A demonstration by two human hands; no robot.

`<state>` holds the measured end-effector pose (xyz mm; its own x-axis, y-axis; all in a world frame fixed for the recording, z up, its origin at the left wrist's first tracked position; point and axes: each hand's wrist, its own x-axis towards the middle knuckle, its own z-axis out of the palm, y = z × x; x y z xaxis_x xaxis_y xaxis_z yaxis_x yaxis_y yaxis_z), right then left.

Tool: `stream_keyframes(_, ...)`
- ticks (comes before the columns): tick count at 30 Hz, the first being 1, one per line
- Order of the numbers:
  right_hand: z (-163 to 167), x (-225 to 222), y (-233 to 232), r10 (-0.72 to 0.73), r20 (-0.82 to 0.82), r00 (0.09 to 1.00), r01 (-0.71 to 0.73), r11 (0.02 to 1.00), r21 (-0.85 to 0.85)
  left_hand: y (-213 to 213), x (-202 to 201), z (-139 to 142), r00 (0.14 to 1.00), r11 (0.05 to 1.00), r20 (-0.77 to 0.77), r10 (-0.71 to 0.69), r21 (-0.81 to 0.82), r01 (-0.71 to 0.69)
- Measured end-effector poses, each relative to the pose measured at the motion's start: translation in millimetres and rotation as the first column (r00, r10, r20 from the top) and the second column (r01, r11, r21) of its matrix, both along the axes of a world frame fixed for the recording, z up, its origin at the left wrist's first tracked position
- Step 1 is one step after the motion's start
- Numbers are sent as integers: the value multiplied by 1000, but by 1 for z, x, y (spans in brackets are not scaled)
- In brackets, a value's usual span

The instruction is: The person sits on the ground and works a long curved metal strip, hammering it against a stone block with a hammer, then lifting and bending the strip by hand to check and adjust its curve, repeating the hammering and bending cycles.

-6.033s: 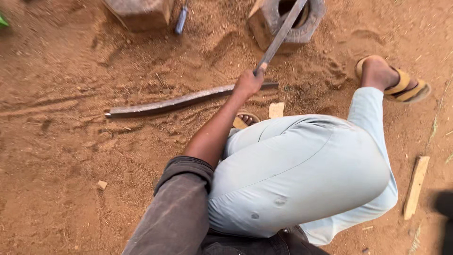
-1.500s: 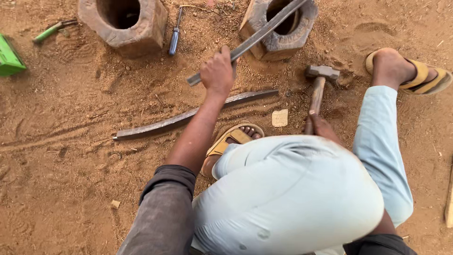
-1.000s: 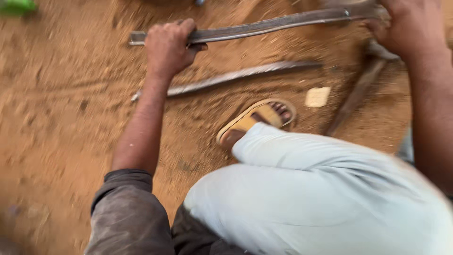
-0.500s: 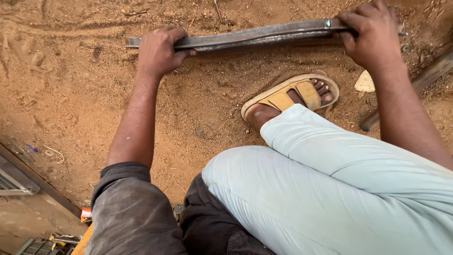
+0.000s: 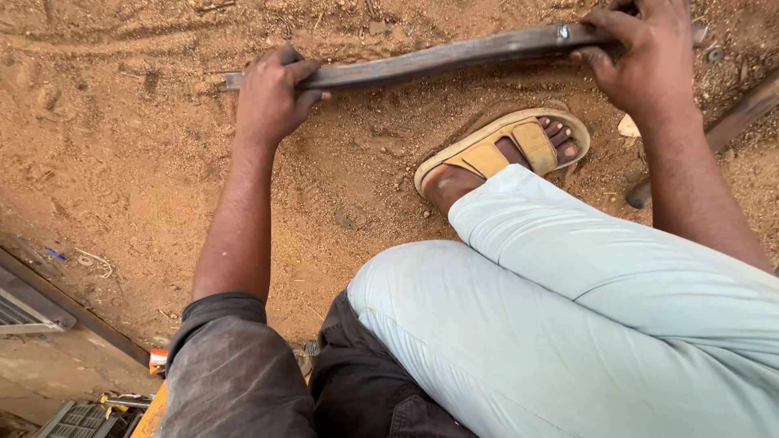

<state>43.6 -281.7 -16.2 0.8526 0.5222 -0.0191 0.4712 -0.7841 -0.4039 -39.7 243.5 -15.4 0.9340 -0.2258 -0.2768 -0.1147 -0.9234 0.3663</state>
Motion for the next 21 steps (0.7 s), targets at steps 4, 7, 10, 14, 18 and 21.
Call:
stream_keyframes(4,-4,-16,-3,18,94,995,-18,1000,0,-6,-17,-1,993,1000,111,25,-2,-25)
stream_keyframes(7,-12,-24,-3,-12,95,995,9,1000,22,-10,-24,-5,987,997,141,78,-27,-75)
stream_keyframes(10,-19,-28,-3,-28,123,992,28,1000,1,-12,-27,-9,986,998,163,47,26,-52)
stream_keyframes(14,-23,-28,-5,4,200,980,7,999,-53,-11,-28,-13,986,992,169,-4,121,-17)
stream_keyframes(18,-19,-27,-5,32,253,967,-8,995,-97,-11,-29,-11,986,985,160,-39,171,11)
stream_keyframes(21,-11,-23,-2,27,244,969,-5,996,-90,-12,-31,-8,984,988,176,-37,154,9)
